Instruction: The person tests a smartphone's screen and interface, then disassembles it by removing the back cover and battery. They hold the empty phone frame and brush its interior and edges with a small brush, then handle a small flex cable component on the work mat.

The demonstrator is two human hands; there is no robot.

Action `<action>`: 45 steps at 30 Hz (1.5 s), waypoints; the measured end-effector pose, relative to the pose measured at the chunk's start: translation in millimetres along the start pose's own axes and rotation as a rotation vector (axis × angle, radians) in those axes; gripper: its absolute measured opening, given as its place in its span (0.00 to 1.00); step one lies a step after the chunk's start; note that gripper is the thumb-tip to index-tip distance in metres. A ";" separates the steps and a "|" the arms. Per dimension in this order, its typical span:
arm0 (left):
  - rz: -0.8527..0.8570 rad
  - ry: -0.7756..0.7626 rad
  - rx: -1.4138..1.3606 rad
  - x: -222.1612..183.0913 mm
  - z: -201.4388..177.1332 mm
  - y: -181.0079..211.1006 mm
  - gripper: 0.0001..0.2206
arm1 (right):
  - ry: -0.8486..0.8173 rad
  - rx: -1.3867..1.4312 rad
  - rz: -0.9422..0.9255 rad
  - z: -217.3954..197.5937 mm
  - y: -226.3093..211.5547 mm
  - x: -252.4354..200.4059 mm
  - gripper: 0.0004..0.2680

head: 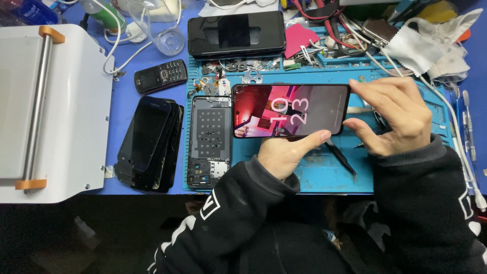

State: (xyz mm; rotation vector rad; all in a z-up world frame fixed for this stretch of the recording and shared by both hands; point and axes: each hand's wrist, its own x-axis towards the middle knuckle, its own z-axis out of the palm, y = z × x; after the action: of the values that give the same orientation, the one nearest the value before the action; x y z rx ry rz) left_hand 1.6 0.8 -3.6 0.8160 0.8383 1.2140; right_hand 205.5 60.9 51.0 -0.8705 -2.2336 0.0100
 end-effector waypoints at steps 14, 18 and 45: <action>0.047 -0.053 0.035 0.1 -1.6 0.1 0.12 | -0.027 -0.009 -0.002 -2.2 1.7 -1.0 0.21; 0.066 -0.050 0.043 -0.7 -0.9 0.8 0.12 | -0.023 -0.020 -0.007 -2.5 0.7 0.1 0.22; -0.004 -0.058 0.035 -0.7 -0.4 1.3 0.15 | -0.027 -0.012 -0.003 -2.1 0.8 0.3 0.23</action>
State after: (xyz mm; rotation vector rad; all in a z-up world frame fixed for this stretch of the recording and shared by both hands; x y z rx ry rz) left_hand 0.6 0.4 -2.6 0.8734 0.8149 1.1698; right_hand 207.2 61.2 52.6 -0.8789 -2.2622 0.0068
